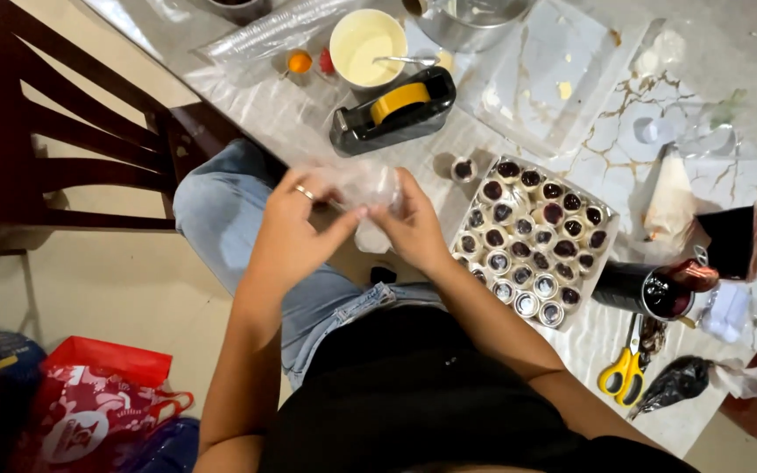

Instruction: Packaging small individual cakes into a multi-slot plastic tray.

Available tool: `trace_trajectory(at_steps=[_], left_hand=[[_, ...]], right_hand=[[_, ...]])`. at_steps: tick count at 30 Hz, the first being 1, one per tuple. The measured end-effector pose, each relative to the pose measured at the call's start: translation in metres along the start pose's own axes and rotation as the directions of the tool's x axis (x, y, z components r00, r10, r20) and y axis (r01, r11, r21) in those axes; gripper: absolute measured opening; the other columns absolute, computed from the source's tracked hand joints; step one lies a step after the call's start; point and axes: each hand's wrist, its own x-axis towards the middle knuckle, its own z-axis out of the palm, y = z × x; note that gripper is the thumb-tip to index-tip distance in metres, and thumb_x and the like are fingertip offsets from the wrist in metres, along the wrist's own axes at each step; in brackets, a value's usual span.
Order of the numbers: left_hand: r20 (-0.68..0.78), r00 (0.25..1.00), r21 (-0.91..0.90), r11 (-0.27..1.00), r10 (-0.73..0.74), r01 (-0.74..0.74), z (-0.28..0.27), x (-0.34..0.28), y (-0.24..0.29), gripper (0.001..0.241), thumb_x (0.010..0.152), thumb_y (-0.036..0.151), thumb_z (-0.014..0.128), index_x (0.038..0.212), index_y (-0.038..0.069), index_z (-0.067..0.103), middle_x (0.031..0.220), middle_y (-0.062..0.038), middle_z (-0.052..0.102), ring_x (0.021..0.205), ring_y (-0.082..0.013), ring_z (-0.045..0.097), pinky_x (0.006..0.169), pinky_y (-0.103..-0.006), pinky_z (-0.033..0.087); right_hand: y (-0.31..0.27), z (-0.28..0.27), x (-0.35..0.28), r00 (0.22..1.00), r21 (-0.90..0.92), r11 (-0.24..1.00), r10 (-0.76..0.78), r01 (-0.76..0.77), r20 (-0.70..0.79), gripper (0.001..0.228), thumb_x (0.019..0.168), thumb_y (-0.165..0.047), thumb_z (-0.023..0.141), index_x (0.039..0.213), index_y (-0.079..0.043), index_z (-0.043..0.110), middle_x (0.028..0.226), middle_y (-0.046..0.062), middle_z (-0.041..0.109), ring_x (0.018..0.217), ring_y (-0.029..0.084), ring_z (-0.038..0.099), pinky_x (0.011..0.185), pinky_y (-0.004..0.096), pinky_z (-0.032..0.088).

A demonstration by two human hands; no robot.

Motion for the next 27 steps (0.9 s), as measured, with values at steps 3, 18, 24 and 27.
trace_trajectory(at_steps=[3, 18, 24, 27], left_hand=[[0.078, 0.965, -0.027, 0.968, 0.249, -0.248, -0.002, -0.002, 0.009, 0.023, 0.093, 0.003, 0.075, 0.115, 0.001, 0.07, 0.119, -0.015, 0.066, 0.108, -0.0328, 0.068, 0.093, -0.0401, 0.055], [-0.234, 0.865, 0.267, 0.885, 0.444, -0.382, 0.006, -0.007, 0.047, 0.057, 0.074, 0.011, 0.09, 0.121, 0.013, 0.058, 0.131, -0.023, 0.045, 0.114, -0.0427, 0.053, 0.097, -0.042, 0.048], [0.024, 0.882, 0.348, 0.823, 0.471, -0.45, -0.008, 0.01, 0.057, 0.059, 0.072, 0.012, 0.088, 0.122, 0.002, 0.059, 0.103, -0.014, 0.065, 0.097, -0.0329, 0.061, 0.092, -0.0439, 0.048], [0.016, 0.979, 0.039, 0.978, -0.205, 0.204, 0.0, 0.005, 0.029, 0.041, 0.082, 0.014, 0.086, 0.109, 0.006, 0.056, 0.078, -0.01, 0.057, 0.071, -0.0159, 0.054, 0.067, -0.0291, 0.05]], right_hand=[[0.02, -0.019, -0.003, 0.999, -0.032, 0.999, 0.018, -0.019, -0.048, 0.042, 0.099, -0.009, 0.066, 0.138, -0.003, 0.051, 0.122, 0.0, 0.065, 0.114, 0.011, 0.06, 0.1, 0.028, 0.05], [0.014, -0.046, -0.027, 0.987, -0.106, 0.987, 0.13, -0.12, 0.093, 0.053, 0.104, -0.01, 0.063, 0.151, -0.003, 0.039, 0.128, 0.003, 0.061, 0.113, 0.011, 0.06, 0.095, 0.028, 0.051], [0.015, -0.046, -0.033, 0.977, -0.195, 0.962, 0.205, -0.19, 0.058, 0.038, 0.107, -0.015, 0.061, 0.142, -0.002, 0.054, 0.105, 0.001, 0.067, 0.084, 0.008, 0.06, 0.075, 0.026, 0.051], [0.013, -0.044, -0.032, 0.984, -0.146, 0.974, 0.175, -0.171, 0.017, 0.028, 0.107, -0.016, 0.061, 0.131, -0.001, 0.062, 0.105, 0.001, 0.07, 0.088, 0.008, 0.062, 0.08, 0.025, 0.052]])
